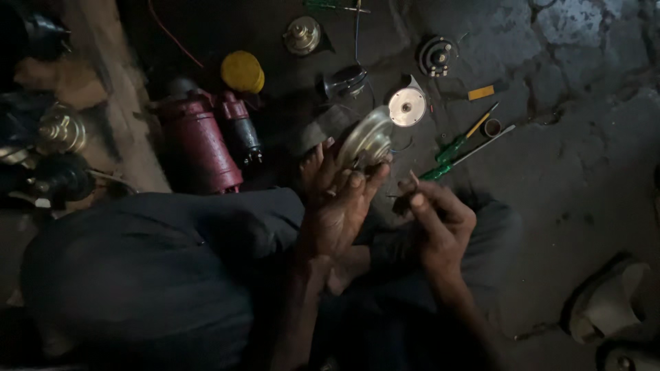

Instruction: The person sits on the floor and uses a screwdriver to adjust a small circular electrical component. They manipulate the internal parts of the device, turning it over and using the tool to tighten or loosen screws.

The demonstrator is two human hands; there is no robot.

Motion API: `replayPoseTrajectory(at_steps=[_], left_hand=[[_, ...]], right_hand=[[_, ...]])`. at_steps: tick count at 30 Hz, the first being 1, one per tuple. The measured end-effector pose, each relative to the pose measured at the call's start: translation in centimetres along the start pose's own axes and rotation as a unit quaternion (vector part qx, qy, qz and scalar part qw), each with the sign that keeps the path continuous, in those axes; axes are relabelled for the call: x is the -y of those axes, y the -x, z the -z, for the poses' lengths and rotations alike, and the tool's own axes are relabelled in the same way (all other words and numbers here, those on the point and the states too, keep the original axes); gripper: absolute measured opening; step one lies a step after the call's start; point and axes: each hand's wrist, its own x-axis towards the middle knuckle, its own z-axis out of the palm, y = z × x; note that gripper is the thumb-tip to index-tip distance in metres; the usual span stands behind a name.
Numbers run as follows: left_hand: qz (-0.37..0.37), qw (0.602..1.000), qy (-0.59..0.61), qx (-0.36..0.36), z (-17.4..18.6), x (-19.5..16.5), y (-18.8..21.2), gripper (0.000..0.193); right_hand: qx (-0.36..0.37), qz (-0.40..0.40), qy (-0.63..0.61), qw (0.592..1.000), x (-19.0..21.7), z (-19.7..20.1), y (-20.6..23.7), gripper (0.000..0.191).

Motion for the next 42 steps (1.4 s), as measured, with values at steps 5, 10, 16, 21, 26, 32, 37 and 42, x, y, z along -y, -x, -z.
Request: replayPoseTrajectory(at_steps=[5, 10, 16, 21, 26, 32, 37, 42], left_hand=[[-0.145, 0.975, -0.138, 0.1, 1.1, 0.7, -0.2, 0.035], [-0.033, 0.991, 0.087, 0.093, 0.6, -0.1, 0.3, 0.053], [-0.018, 0.996, 0.053, 0.072, 0.6, -0.6, 0.0, 0.07], [0.013, 0.997, -0.048, 0.051, 0.8, -0.3, 0.4, 0.06], [0.053, 0.995, -0.027, 0.082, 0.7, -0.3, 0.4, 0.061], [0.056, 0.991, -0.085, 0.081, 0.7, -0.8, 0.5, 0.061], [0.057, 0.993, -0.076, 0.075, 0.4, -0.9, 0.7, 0.067], [0.05, 0.989, -0.117, 0.08, 0.9, -0.5, 0.4, 0.072]], right_hand=[[0.096, 0.067, -0.011, 0.993, 2.8, -0.5, -0.2, 0.018], [0.138, 0.077, -0.001, 0.987, 2.9, -0.8, -0.4, 0.017], [0.124, 0.052, 0.006, 0.991, 1.7, -1.0, -0.2, 0.016], [0.131, 0.063, 0.016, 0.989, 1.1, -1.0, -0.1, 0.016], [0.136, 0.062, -0.013, 0.989, 0.7, -1.2, -0.4, 0.015], [0.168, 0.079, 0.009, 0.982, 0.1, -1.2, -0.7, 0.014], [0.161, 0.083, 0.0, 0.983, -0.1, -1.2, -0.5, 0.015], [0.153, 0.055, -0.022, 0.986, -0.1, -1.1, -0.7, 0.015]])
